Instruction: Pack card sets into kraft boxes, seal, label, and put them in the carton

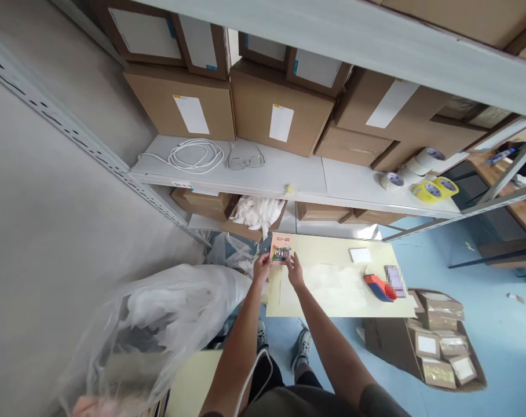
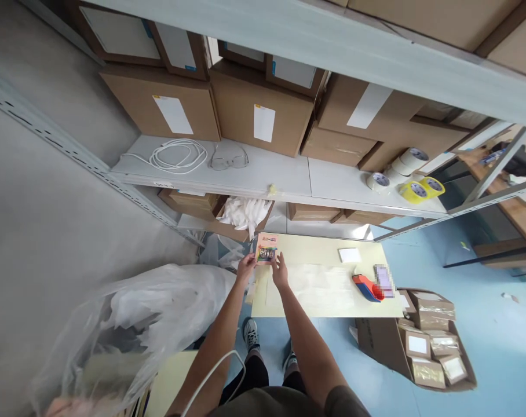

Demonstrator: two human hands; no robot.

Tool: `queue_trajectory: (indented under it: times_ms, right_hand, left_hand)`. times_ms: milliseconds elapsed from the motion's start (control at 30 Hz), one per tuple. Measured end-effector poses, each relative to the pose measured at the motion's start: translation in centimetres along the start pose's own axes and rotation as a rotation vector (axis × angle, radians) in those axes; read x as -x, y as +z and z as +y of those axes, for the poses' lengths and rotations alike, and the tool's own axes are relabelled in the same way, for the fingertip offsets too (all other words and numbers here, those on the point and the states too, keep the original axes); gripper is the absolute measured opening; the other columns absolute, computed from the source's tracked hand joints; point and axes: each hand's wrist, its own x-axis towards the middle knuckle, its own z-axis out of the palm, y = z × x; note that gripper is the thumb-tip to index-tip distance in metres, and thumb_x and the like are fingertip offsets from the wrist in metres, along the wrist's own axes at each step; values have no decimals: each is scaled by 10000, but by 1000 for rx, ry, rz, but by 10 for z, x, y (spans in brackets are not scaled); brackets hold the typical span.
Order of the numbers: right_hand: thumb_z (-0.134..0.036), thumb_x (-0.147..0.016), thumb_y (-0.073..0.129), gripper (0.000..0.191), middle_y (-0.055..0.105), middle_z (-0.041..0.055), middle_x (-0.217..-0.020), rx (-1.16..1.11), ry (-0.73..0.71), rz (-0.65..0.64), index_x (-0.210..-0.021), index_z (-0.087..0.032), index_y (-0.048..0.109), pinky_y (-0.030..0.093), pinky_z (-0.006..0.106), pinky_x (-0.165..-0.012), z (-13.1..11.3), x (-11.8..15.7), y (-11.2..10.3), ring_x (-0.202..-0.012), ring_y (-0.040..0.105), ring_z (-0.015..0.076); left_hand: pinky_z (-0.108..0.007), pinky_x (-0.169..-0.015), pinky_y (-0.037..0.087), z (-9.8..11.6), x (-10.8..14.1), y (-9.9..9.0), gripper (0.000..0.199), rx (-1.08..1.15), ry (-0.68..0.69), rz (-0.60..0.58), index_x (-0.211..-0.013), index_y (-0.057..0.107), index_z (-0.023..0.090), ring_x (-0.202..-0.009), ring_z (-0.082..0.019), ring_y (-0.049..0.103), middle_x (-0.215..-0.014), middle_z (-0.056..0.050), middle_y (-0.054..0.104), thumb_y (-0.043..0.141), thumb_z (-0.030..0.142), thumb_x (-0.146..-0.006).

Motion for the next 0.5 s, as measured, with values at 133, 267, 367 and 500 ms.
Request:
queue_trajectory:
  times_ms: [133, 267, 367, 500]
  right_hand:
    - [-658, -885, 584, 573, 782, 119, -1031, -318, 99, 78, -1183, -171, 626, 604, 330, -723, 24, 38, -24, -823, 762, 239]
    - [-625, -878, 610, 468, 772, 93, -960, -253, 238, 108, -1038, -186, 623, 578, 296, -647, 48, 70, -43, -711, 745, 206]
    - [-540, -927, 604, 435, 769, 135, -1033, 105, 369, 55, -1153, -170, 653, 578, 327, -761, 60, 81, -51, -879, 776, 256]
    - [-465, -959, 596, 538, 668, 208, -1351, 462, 366, 75, -1408, -167, 603, 542, 385, -969, 65, 86, -56, -1227, 685, 320]
  left_hand:
    - [-300, -731, 587, 3, 51, 27, 418, 145, -69, -96, -1200, 750, 155, -815, -202, 740, -985, -93, 807, 568, 384, -901]
    - [-322, -816, 594, -7, 92, 54, 394, 4, -160, -152, -1211, 755, 181, -916, -220, 762, -1006, -85, 814, 534, 322, -917]
    - [-399, -975, 568, -18, 109, 64, 440, -209, -168, -89, -1303, 711, 174, -1139, -283, 726, -1201, -134, 781, 572, 286, -901]
    - [-471, -1160, 455, -31, 115, 67, 578, -470, -125, -65, -1444, 600, 101, -1389, -360, 573, -1418, -233, 652, 618, 275, -892]
